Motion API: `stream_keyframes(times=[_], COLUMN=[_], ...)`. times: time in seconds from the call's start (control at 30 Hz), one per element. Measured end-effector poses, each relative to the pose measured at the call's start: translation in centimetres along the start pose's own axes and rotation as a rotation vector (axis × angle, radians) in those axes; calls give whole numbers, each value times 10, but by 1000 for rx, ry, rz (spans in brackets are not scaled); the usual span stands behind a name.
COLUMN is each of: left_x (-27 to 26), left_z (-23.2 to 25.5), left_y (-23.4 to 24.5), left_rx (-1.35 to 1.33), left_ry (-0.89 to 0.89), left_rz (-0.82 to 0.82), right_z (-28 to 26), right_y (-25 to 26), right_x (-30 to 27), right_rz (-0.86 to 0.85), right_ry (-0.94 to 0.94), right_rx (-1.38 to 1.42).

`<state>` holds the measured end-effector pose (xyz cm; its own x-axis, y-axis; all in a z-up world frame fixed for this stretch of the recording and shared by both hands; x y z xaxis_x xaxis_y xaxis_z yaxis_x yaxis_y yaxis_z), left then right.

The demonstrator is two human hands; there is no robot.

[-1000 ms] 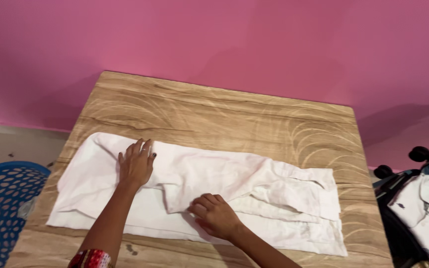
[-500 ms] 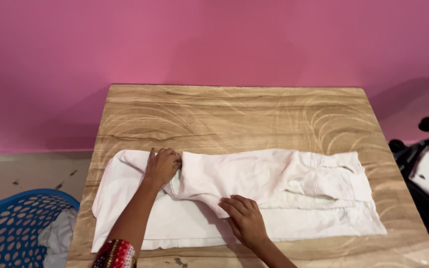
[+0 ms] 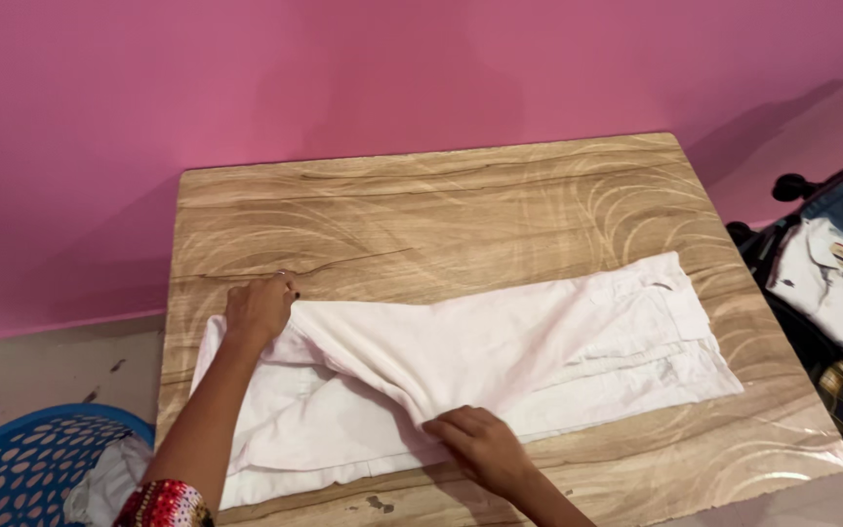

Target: The person takes a shirt from a basket, folds it on a table, and places it inside a suitcase along with other clothes before securing it with straps and closing the zipper.

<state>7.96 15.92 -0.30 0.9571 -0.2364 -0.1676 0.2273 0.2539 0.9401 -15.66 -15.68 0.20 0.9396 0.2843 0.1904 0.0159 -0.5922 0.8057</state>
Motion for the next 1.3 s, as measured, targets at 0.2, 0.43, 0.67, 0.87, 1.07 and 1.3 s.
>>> stream_keyframes(times=[0.2,0.43,0.67,0.87,1.07,1.3], left_x=[-21,-70,-79,-81,-94,-102], left_z=[96,248,279,272,290,282], left_y=[-26,-97,-140,-153,-111,-118], left_rx=[-42,-138,-147,-42,-100,65], left_ry=[-404,-663,-505,-544,-385,-319], left_rz=[441,89,-69,92,-63,-179], right_z=[25,210,314,263,285,292], right_y=[14,66,112,158,192,216], right_x=[7,-51,-69,-32,-30,-38], right_rz=[9,796,614,270,232,204], right_ry=[15,-776,-1107,-792,-409,-203], right_rx=[52,472,155,-665,-652,-409])
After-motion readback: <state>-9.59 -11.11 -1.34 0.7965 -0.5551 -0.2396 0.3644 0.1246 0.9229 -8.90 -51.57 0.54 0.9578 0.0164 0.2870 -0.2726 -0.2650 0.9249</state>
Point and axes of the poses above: each hand's wrist, its own x-axis towards the middle knuckle, its own y-axis out of the back of the hand, z = x × y, the point moved 5 cm from there along x, towards the middle knuckle, and after that the axes turned 13 degrees about -y, right-handed, at the moved point
